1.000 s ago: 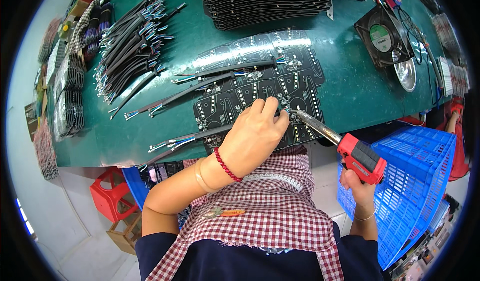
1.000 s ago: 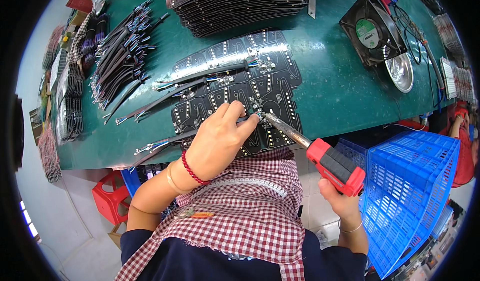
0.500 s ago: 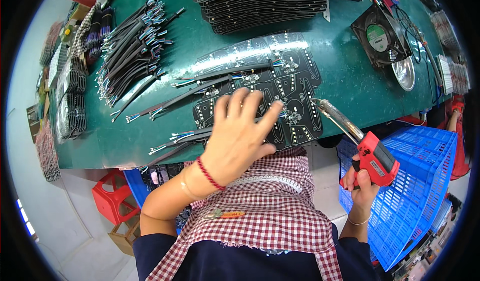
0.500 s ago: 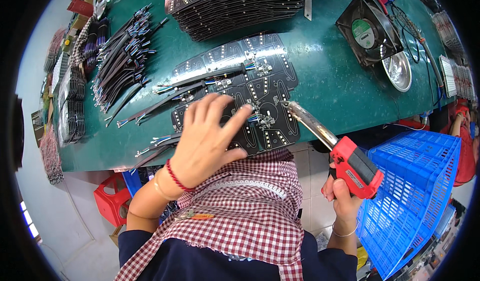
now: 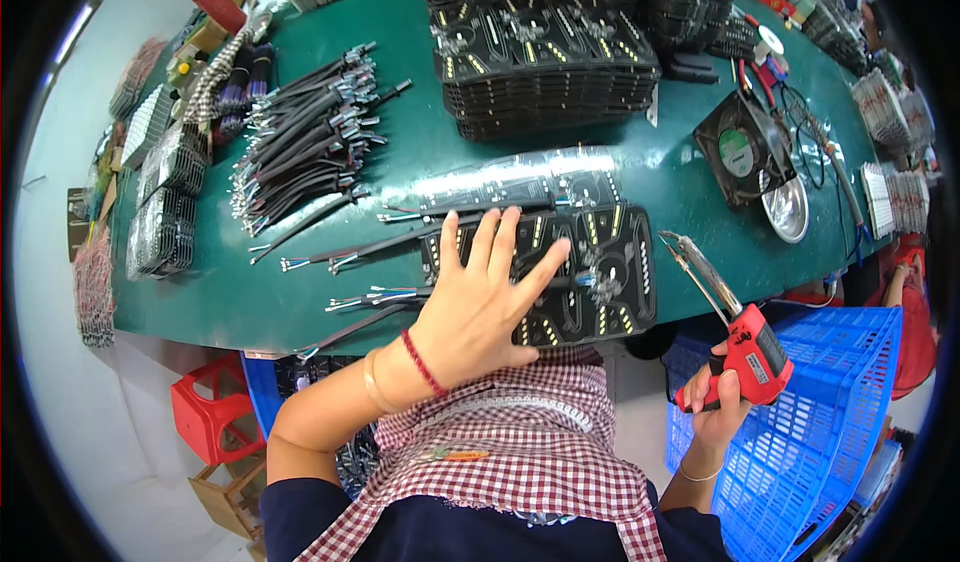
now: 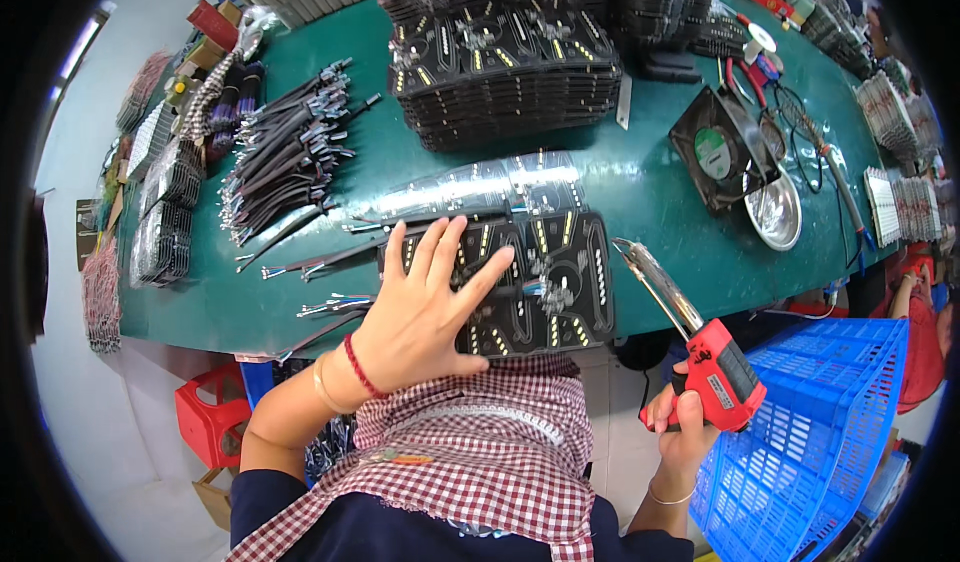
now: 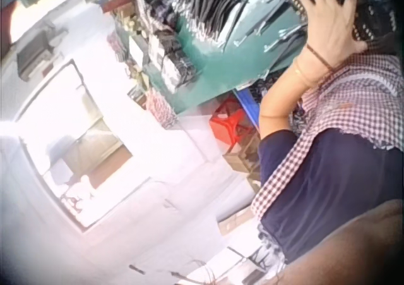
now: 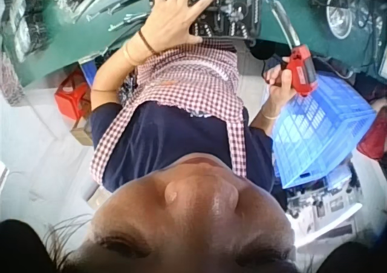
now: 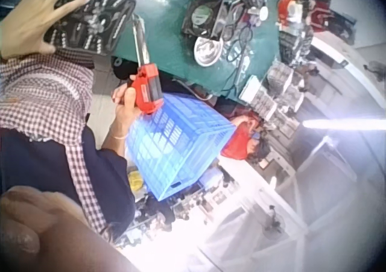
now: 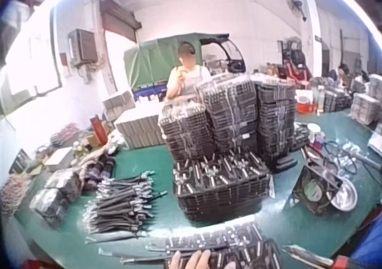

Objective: The person solders wires onto circuit boards using a soldering iron, places a completed board into a plastic crate, and takes another board from a stack to solder more wires onto it.

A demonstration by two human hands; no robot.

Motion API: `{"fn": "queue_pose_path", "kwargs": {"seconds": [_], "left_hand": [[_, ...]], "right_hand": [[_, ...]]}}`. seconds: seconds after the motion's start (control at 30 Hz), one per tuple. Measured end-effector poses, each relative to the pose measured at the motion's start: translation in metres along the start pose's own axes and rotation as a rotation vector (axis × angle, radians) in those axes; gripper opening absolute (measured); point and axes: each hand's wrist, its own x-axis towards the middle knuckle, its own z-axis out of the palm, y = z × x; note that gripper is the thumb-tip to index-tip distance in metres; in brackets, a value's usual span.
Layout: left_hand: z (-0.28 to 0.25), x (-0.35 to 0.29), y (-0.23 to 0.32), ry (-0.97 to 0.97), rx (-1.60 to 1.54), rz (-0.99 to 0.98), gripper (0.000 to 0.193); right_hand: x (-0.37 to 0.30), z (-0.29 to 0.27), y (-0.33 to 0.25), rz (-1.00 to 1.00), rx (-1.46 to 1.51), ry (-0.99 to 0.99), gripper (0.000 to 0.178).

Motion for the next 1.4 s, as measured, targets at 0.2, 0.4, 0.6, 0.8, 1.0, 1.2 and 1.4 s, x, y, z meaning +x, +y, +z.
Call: {"fn": "queue_pose_path", "kwargs": {"seconds": [0.2, 0.4, 0.6, 0.8, 1.0, 1.2, 1.4], "left_hand": [[0.019, 0.05, -0.054, 0.027, 0.095, 0.009, 0.115], [0.008, 0.073, -0.097, -0.195, 0.048, -0.25, 0.095], [-0.001, 0.077, -0.099, -0.155, 0.012, -0.248, 0.081], [-0.03, 0.022, -0.02, 0.195, -0.102, -0.142, 0.044], [-0.021, -0.002, 0.002, 0.398, -0.124, 0.149, 0.013], [-0.105, -0.119, -0.031, 0.631, 0.027, -0.174, 0.021], [-0.115, -0.396, -0.074, 0.991, -0.219, -0.828, 0.041]], "right_hand": [[0.004, 0.005, -0.01, -0.1, 0.028, 0.008, 0.032], [-0.007, -0.008, -0.009, -0.095, 0.082, 0.087, 0.03], [-0.005, -0.011, -0.004, -0.159, 0.143, 0.141, 0.03], [0.0, -0.009, -0.014, -0.192, 0.131, 0.15, 0.028], [0.015, -0.031, -0.019, -0.054, 0.241, 0.19, 0.04], [-0.011, 0.001, -0.042, -0.205, 0.148, 0.239, 0.042], [0.01, 0.016, -0.035, -0.088, 0.175, 0.244, 0.035]]}}
